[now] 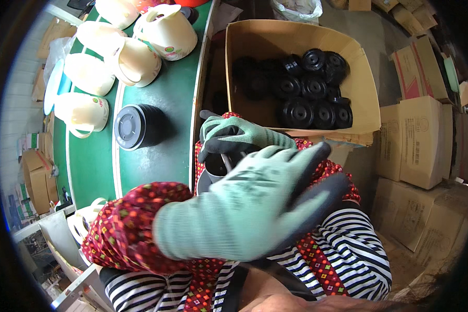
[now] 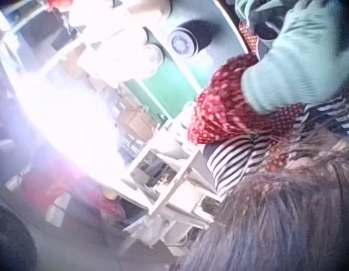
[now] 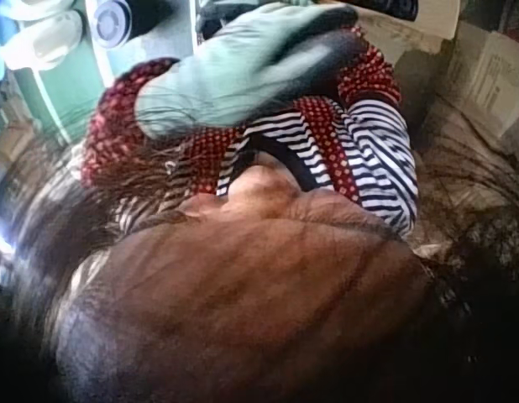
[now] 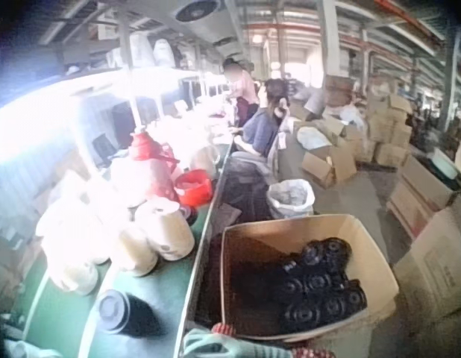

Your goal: The person assembles white plastic kettles on a green conveyor belt. They pick up each kettle, insert a black base component, and place a black lid on top. Completed kettles are set aside on the belt.

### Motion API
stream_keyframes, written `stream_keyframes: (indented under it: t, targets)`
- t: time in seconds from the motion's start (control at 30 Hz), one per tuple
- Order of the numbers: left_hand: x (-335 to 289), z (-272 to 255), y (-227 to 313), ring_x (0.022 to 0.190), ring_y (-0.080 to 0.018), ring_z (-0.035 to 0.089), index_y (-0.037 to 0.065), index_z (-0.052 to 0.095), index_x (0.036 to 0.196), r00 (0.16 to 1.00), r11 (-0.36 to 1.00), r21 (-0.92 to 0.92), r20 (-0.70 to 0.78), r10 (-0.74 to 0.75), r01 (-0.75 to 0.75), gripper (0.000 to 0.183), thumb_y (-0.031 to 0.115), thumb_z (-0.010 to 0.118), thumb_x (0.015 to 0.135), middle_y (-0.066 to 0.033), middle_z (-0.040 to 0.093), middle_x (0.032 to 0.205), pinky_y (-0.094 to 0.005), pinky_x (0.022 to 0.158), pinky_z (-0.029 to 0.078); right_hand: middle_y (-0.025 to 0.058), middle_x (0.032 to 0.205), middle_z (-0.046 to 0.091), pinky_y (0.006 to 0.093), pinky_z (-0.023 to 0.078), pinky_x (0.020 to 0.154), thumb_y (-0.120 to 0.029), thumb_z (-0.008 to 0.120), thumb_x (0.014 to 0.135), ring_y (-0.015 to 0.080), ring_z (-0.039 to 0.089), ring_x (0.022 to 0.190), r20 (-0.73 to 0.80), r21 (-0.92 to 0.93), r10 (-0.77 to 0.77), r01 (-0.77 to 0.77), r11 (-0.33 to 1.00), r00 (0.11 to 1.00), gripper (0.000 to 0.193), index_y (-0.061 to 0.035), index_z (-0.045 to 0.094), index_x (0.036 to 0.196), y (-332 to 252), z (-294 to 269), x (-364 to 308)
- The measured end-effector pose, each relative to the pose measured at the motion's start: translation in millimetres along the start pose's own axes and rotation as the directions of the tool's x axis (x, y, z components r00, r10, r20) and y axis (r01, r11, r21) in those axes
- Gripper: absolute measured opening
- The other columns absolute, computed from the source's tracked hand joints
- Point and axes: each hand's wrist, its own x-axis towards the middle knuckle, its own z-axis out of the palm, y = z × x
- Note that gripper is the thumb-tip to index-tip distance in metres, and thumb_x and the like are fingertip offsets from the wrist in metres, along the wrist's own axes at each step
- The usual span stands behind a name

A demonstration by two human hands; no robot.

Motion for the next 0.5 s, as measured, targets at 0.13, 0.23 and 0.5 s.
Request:
stream_keyframes:
  t: [0.13,0.23,0.5]
  targets:
    - [-0.8,28.6,-8.7,0.14,-0.0519,0.043,-0.003,0.048,0.148,0.993,0.795,0.604,0.114,-0.021,-0.052,0.07,0.042,0.066,0.098,-0.0319,0.049,0.145,-0.0586,0.115,0.039,0.0104,0.121,0.064,0.0432,0.038,0.118,-0.025,0.062,0.102,0.025,0.059,0.123,-0.218,-0.124,-0.219,0.195,0.973,0.951,0.032,-0.004,0.071,0.125,12.1,18.3,-20.0]
    - [-21.2,-2.8,-24.8,0.144,-0.052,0.038,-0.001,0.048,0.149,0.979,0.732,0.665,0.007,-0.203,0.147,0.068,0.029,0.071,0.093,-0.0328,0.044,0.149,-0.0606,0.118,0.036,0.0092,0.107,0.066,0.0451,0.043,0.099,-0.028,0.063,0.098,0.0288,0.061,0.107,-0.343,-0.282,-0.041,-0.062,0.957,0.938,0.027,-0.0073,0.07,0.115,0.1,15.2,-37.9]
    - [-48.8,-69.5,-174.5,0.125,-0.0455,0.062,-0.001,0.056,0.146,0.997,0.903,0.425,0.067,0.036,-0.062,0.057,0.026,0.062,0.096,-0.027,0.064,0.136,-0.0504,0.109,0.049,0.0138,0.092,0.059,0.0468,0.041,0.075,-0.038,0.069,0.09,0.0301,0.057,0.08,-0.23,-0.89,0.231,-0.3,0.342,0.945,0.056,0.0,0.066,0.131,-120.1,35.1,-29.0]
